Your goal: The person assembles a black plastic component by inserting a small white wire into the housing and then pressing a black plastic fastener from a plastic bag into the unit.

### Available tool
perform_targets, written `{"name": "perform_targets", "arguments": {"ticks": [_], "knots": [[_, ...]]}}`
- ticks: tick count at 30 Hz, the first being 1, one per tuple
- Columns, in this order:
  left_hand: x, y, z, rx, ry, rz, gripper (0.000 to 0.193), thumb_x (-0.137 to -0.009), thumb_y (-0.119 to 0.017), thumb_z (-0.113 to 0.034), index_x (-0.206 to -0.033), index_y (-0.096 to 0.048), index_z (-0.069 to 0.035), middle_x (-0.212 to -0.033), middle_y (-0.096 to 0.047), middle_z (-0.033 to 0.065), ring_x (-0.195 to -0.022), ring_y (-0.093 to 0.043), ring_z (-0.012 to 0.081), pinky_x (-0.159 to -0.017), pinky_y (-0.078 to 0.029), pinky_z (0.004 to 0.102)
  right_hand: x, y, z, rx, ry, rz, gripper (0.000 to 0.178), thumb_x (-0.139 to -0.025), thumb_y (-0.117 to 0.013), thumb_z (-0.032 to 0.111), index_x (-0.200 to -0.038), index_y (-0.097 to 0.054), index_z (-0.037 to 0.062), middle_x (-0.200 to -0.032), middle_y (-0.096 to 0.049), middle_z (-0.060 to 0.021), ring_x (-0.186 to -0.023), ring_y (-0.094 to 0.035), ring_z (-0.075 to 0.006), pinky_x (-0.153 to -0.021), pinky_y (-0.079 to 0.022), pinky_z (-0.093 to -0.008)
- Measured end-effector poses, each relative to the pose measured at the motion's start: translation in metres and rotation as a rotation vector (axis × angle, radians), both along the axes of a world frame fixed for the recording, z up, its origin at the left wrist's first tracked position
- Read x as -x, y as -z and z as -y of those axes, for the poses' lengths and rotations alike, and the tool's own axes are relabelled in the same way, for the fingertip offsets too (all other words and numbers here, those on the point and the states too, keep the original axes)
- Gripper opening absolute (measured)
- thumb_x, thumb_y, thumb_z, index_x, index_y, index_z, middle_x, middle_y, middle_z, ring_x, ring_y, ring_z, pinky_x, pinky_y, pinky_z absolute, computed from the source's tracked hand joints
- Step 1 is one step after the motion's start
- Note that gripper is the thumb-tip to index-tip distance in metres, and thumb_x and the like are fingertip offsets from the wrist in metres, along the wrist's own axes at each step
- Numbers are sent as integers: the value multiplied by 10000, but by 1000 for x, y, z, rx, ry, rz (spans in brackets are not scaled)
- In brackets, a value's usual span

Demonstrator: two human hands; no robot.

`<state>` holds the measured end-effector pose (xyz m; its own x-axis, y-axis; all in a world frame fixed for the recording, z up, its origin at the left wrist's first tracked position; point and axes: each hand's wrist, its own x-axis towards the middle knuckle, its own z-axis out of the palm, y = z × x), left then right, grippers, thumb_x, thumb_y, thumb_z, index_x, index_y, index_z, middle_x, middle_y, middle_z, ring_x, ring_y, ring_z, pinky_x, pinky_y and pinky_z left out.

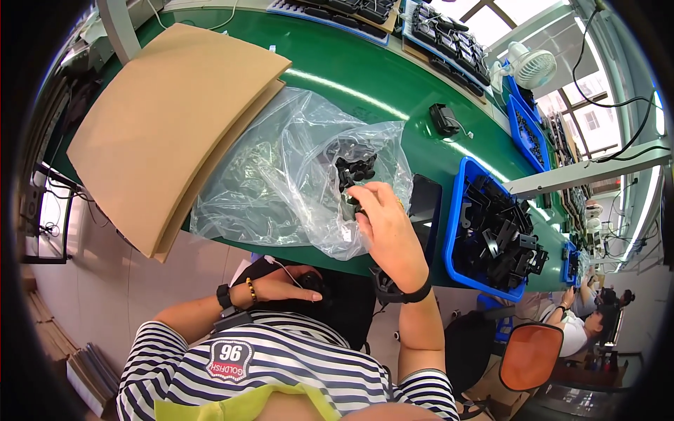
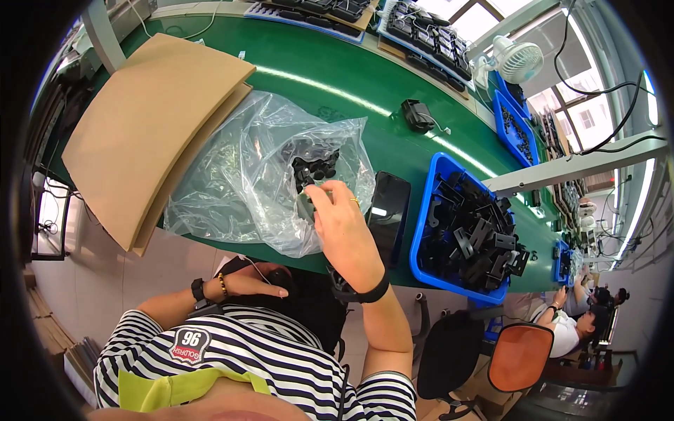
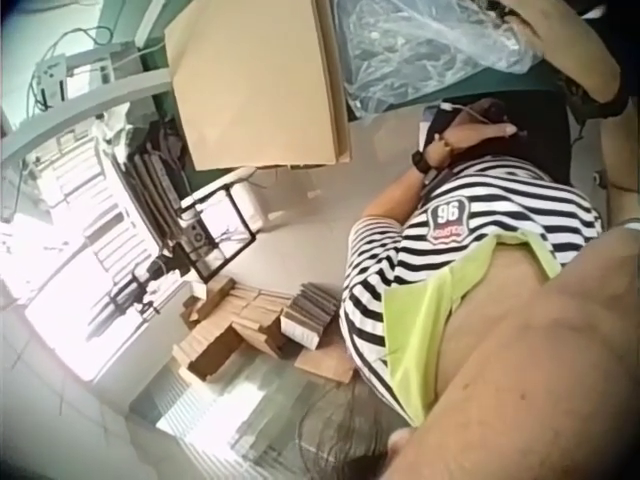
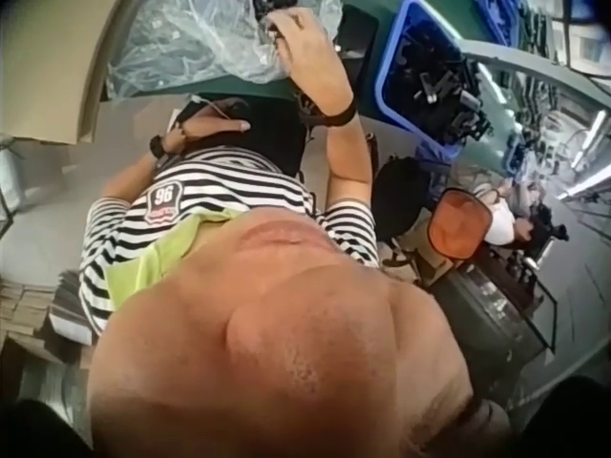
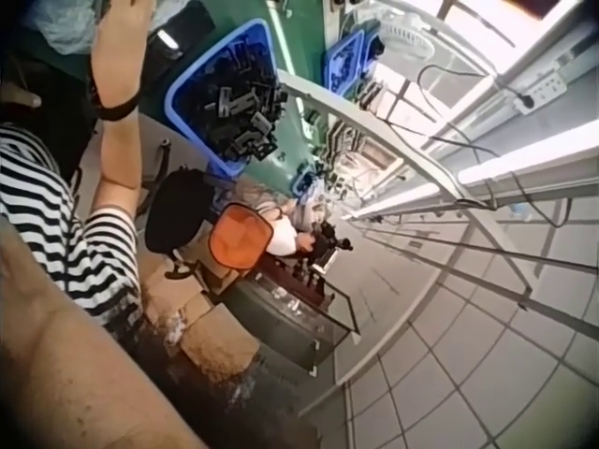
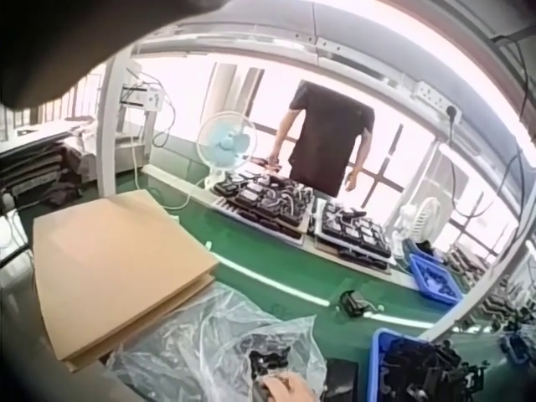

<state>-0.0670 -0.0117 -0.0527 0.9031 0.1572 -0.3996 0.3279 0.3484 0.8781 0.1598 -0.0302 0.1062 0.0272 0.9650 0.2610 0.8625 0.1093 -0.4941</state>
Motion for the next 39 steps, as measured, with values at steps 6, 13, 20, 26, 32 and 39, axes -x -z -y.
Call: {"name": "perform_targets", "arguments": {"ticks": [6, 13, 20, 26, 32, 39], "knots": [[4, 6, 7, 85, -5, -28, 573, -869, -806, -384, -1280, -589, -48, -1117, -662, 56, -1060, -598, 140, -938, -472, 289, -6, -22, 30, -96, 151, -27, 310, -820, -662, -63, -1118, -642, 21, -1095, -635, -146, -991, -605, -326, -873, -499, -380], [-4, 4, -1, 32, -16, -16, 523, -855, -820, -299, -1256, -613, -35, -1157, -651, 42, -1107, -574, 149, -978, -448, 308, -15, -18, 95, 46, 31, -620, 283, -835, -656, -79, -1107, -658, -2, -1103, -669, -122, -924, -613, -194, -772, -510, -307], [-7, 4, -3, 53, -55, -6, 472, -870, -796, -190, -1270, -596, -38, -1198, -619, 37, -1133, -548, 146, -1005, -421, 301, 8, 16, 128, 234, 145, -1297, 213, -904, -646, -43, -1117, -653, -56, -1099, -657, -111, -882, -619, -114, -727, -511, -237], [-10, 4, -3, -11, -21, -48, 491, -867, -802, -187, -1282, -586, -38, -1196, -620, 42, -1129, -552, 146, -1010, -424, 301, 16, 103, 143, 586, 64, -1242, 238, -969, -611, 12, -1202, -629, -31, -1175, -619, -106, -928, -634, -129, -763, -516, -246], [-6, 2, -4, -3, -11, -70, 523, -863, -808, -220, -1293, -575, -38, -1195, -621, 51, -1127, -554, 143, -1013, -426, 300, 29, 115, 137, 554, 106, -1099, 254, -966, -633, 36, -1217, -639, 0, -1135, -650, -91, -906, -650, -137, -758, -526, -263], [-5, 3, -4, -5, 16, -86, 575, -849, -823, -283, -1301, -566, -36, -1188, -622, 62, -1120, -557, 144, -1006, -429, 299, 39, 119, 128, 305, 129, -510, 264, -915, -660, 10, -1178, -663, 21, -1028, -649, -128, -873, -645, -249, -766, -524, -322]]}}
